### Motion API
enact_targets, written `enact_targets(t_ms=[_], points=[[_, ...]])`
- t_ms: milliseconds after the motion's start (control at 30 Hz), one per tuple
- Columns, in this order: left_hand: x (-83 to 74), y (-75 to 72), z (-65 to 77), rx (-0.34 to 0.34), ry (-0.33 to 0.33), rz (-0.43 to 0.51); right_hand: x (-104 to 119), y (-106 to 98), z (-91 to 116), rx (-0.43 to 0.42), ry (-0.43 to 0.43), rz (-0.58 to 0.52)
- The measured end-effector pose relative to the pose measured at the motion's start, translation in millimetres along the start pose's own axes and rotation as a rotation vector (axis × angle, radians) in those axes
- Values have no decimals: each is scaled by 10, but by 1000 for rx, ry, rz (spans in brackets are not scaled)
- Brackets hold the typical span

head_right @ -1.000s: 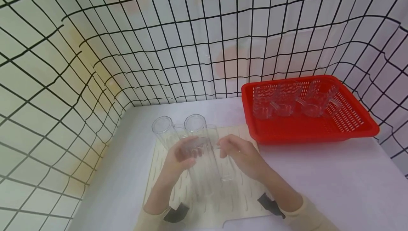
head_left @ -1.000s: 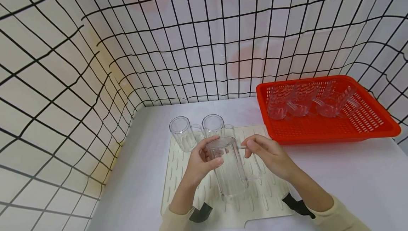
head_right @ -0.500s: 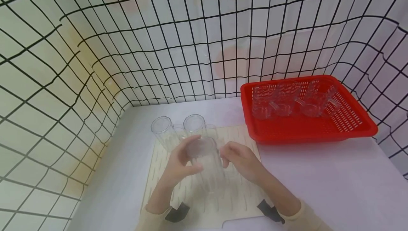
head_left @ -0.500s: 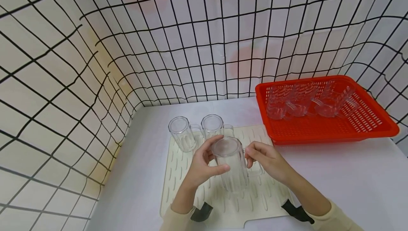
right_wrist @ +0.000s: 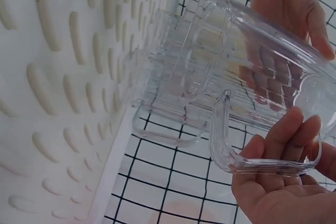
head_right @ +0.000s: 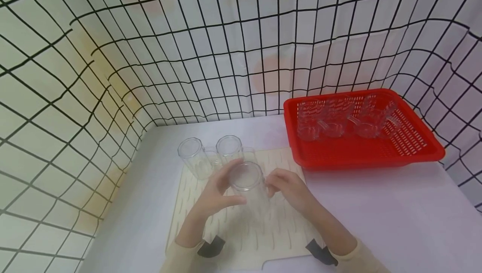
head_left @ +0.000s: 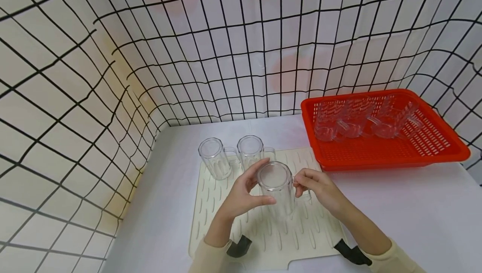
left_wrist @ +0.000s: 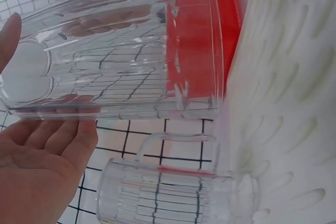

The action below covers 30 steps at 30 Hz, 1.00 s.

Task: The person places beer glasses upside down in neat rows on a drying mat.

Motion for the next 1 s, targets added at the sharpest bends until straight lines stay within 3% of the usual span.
enact_targets(t_ms=[533,733,1000], points=[[196,33,-404,52,-51,-96,-197,-230,-98,-191,-59,-26],[218,74,-587,39,-38,-52,-222,-345,-160,-280,-52,-49],[251,116,-785,25,-101,-68,-282,-460,-259,-251,-92,-22]])
Point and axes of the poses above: each hand's wrist, its own z-axis away from the middle knuckle, its own y-axis out of the palm, x = y × z, the point moved 3 cm from there along -z, towards the middle knuckle, and after that the axes turned 12 degrees about -z, right-handed, at the moved point
